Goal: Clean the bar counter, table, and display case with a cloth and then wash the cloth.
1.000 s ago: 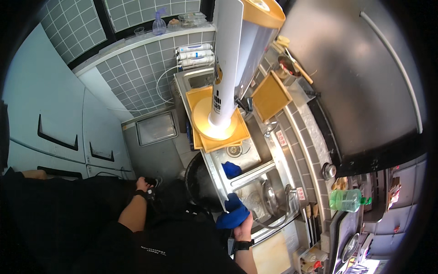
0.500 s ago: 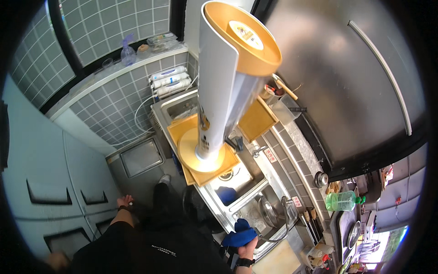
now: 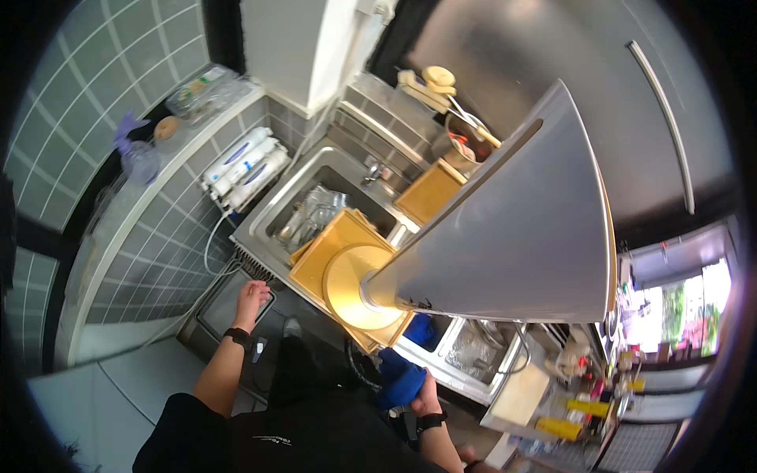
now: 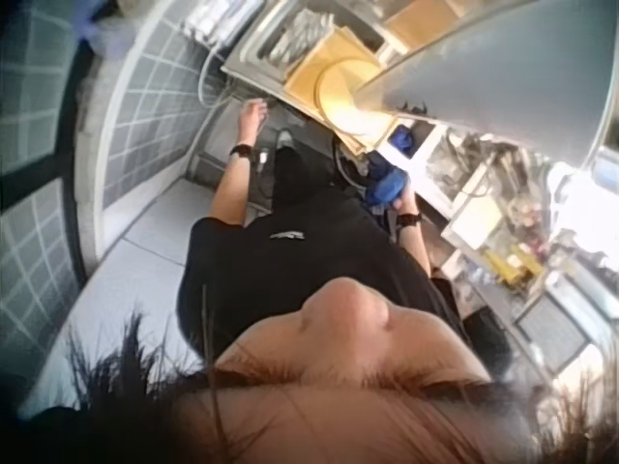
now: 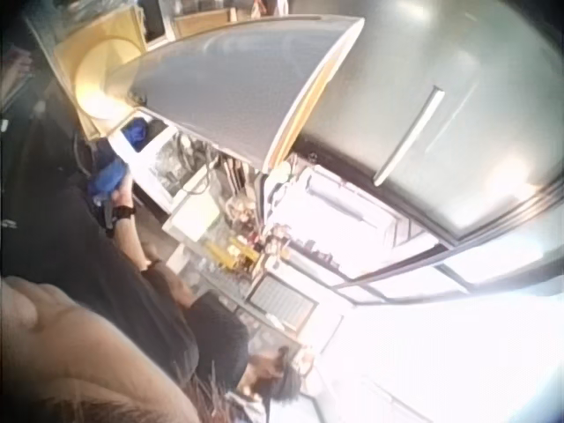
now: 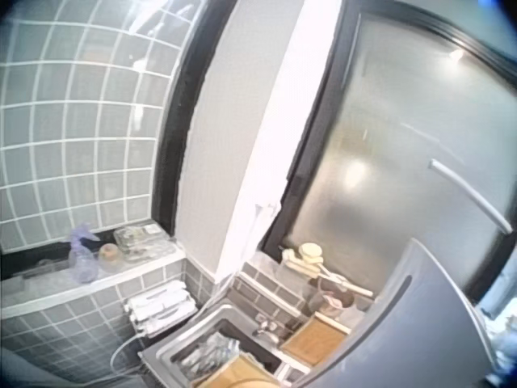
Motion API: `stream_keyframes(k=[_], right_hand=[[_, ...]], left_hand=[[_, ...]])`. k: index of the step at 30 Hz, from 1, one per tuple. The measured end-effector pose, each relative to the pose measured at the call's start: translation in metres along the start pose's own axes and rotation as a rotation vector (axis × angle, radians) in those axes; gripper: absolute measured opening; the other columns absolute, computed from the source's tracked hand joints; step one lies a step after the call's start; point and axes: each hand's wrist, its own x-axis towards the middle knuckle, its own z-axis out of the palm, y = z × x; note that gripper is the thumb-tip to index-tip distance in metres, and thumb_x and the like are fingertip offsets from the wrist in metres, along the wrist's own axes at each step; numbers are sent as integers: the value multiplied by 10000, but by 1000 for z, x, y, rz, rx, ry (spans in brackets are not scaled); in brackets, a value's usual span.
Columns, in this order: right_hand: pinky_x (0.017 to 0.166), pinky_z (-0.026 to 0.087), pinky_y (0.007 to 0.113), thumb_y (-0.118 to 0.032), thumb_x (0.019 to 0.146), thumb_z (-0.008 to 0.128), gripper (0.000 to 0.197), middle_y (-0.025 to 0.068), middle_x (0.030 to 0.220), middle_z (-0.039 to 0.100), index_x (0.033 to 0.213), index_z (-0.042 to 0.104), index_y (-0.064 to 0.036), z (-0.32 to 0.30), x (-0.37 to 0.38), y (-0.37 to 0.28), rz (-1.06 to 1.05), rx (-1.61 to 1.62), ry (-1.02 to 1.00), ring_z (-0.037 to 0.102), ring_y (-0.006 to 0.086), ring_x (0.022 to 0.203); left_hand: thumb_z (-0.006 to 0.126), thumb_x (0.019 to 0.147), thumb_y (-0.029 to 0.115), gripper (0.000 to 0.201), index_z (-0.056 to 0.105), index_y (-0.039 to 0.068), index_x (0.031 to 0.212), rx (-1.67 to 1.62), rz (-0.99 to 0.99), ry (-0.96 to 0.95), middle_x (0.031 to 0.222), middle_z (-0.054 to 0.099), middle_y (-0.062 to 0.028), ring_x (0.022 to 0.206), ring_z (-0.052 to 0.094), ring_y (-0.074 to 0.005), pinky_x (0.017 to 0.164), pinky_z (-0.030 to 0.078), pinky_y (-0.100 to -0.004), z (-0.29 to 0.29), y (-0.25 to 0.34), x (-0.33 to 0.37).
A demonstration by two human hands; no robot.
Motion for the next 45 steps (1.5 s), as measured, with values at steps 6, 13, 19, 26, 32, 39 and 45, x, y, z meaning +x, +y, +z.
stream_keyframes(k=[6, 13, 19, 26, 32, 39, 45], right_hand=[[817, 520, 304, -74, 875, 490, 212, 71, 959, 644, 1039, 606, -4, 50, -50, -4, -197, -228, 38, 625, 177, 872], [800, 526, 316, -74, 904, 497, 228, 76, 977, 639, 1096, 602, -10, 156, -75, -9, -424, -412, -108, 634, 181, 855], [868, 498, 400, -181, 895, 639, 315, 163, 1062, 664, 1157, 608, -9, 260, -122, -29, -1441, -1391, -352, 621, 360, 966], [919, 396, 456, -182, 789, 663, 436, 176, 1096, 601, 1163, 572, 24, 274, -263, -186, -2491, -1056, 372, 520, 342, 1049], [599, 468, 352, -464, 814, 751, 441, 115, 681, 589, 930, 655, -50, 316, -271, -225, -2038, -1400, 605, 585, 279, 608], [478, 289, 256, -393, 823, 794, 407, 0, 561, 409, 943, 709, -13, 311, -235, -249, -2218, -1174, 449, 337, 62, 536], [504, 289, 249, -430, 857, 751, 395, 0, 585, 436, 934, 715, -44, 316, -225, -271, -2271, -1247, 592, 357, 64, 548]], left_hand=[[487, 971, 157, 206, 610, 31, 1079, -13, 82, -380, 961, 694, -78, 837, 668, -151, 729, 517, -267, 64, 92, -8], [500, 1008, 444, 607, 291, 172, 1509, -134, -384, -1206, 1458, 410, -130, 1299, 456, -194, 996, 448, -413, 94, 137, -109], [575, 973, 226, 471, 447, 131, 1416, -614, -420, -871, 1345, 528, -80, 1234, 531, -216, 1024, 466, -415, 63, 126, -138], [495, 967, 440, 506, 507, 111, 1352, -1059, -135, -786, 1322, 552, -80, 1263, 503, -243, 1114, 331, -495, -35, 66, -115], [478, 937, 520, 573, 512, 120, 1346, -1173, 82, -366, 1367, 520, -113, 1336, 419, -315, 1142, 223, -597, -86, 61, -196], [534, 896, 494, 564, 543, 120, 1319, -1361, 167, -9, 1373, 533, -123, 1345, 426, -349, 1132, 212, -674, -116, 4, -281], [579, 854, 432, 537, 558, 133, 1299, -1394, 177, 293, 1341, 566, -107, 1265, 500, -323, 1069, 355, -537, -152, -78, -308]])
